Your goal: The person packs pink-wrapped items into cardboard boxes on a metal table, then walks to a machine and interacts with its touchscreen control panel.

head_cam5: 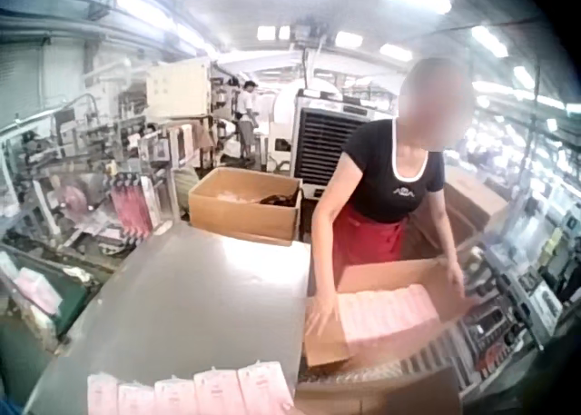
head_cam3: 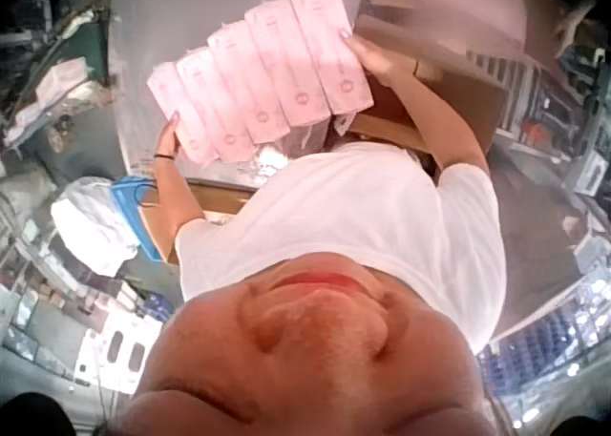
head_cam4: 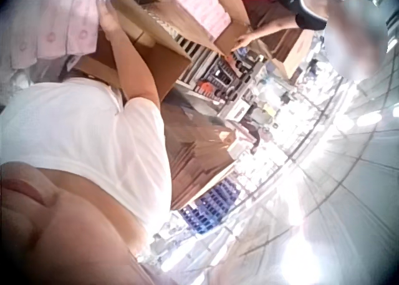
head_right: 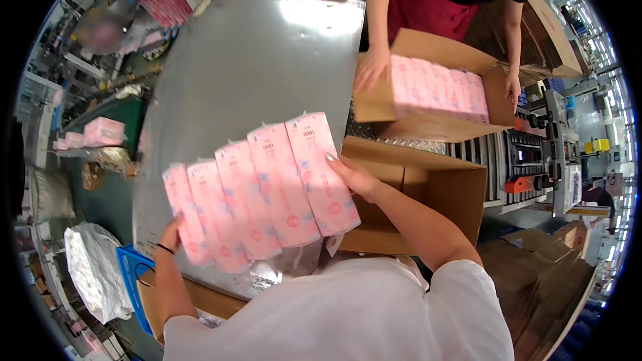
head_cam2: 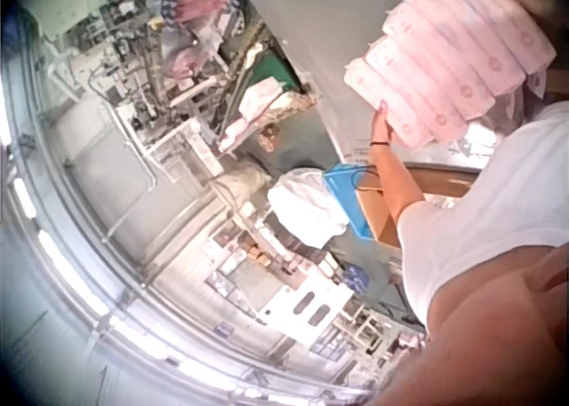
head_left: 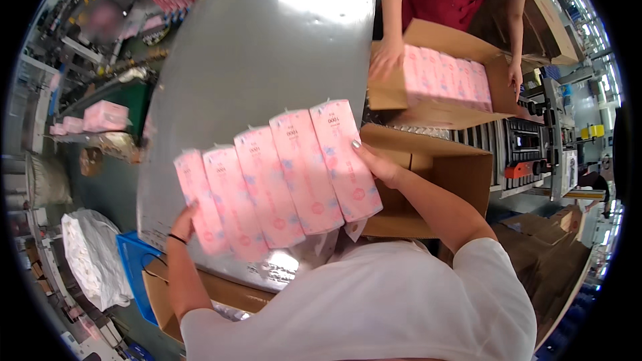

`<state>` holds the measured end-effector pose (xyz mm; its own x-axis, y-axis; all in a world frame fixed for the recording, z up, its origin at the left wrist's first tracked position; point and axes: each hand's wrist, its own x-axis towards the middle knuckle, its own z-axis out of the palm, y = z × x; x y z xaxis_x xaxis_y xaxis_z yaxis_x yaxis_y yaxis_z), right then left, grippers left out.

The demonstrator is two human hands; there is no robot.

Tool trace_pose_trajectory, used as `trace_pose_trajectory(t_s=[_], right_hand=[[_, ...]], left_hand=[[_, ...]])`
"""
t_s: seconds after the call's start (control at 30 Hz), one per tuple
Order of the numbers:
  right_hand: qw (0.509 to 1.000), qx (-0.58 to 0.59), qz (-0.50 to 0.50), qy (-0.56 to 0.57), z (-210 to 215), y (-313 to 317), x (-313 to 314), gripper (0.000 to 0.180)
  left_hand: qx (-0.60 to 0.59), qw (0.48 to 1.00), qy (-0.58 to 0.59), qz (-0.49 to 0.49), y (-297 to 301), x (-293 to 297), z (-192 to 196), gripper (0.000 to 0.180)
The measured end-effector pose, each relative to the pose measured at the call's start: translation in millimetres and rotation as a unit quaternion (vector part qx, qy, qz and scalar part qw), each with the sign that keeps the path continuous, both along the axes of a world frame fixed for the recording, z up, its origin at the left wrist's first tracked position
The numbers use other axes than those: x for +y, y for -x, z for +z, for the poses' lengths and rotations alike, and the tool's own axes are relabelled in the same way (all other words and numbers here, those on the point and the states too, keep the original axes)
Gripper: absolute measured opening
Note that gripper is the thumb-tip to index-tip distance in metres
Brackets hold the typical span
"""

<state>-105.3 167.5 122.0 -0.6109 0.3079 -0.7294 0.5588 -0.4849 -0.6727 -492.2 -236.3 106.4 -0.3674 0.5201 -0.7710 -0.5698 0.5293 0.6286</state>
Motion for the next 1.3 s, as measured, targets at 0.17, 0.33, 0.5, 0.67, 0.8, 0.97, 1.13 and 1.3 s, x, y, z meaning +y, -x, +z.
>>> trace_pose_trajectory(t_s=[0.17,0.33,0.5,0.67,0.8,0.97,1.13,1.3], right_hand=[[0.984,0.138,-0.107,-0.022,7,-23,-4,0.060],[0.919,0.258,-0.288,-0.071,69,-126,19,0.063],[0.870,0.181,-0.172,-0.426,32,-358,51,0.059],[0.668,-0.125,-0.026,-0.733,3,-450,29,0.057],[0.674,-0.119,-0.013,-0.729,55,-414,30,0.061],[0.757,-0.215,0.304,-0.537,-4,-346,29,0.074],[0.756,-0.253,0.198,-0.570,-110,-307,75,0.078],[0.795,-0.261,0.207,-0.507,-191,-284,127,0.077]], left_hand=[[0.061,0.993,-0.069,0.071,-18,-13,-36,0.060],[0.097,0.967,-0.221,-0.075,-37,31,2,0.075],[0.366,0.845,-0.366,-0.136,-136,129,-25,0.079],[0.310,0.814,-0.230,-0.434,-289,223,-6,0.080],[0.394,0.859,-0.122,-0.303,-333,274,4,0.093],[0.641,0.528,-0.096,-0.549,-411,332,-25,0.091],[0.598,0.621,-0.055,-0.504,-433,406,-114,0.066],[0.691,0.602,-0.078,-0.394,-437,436,-221,0.053]])
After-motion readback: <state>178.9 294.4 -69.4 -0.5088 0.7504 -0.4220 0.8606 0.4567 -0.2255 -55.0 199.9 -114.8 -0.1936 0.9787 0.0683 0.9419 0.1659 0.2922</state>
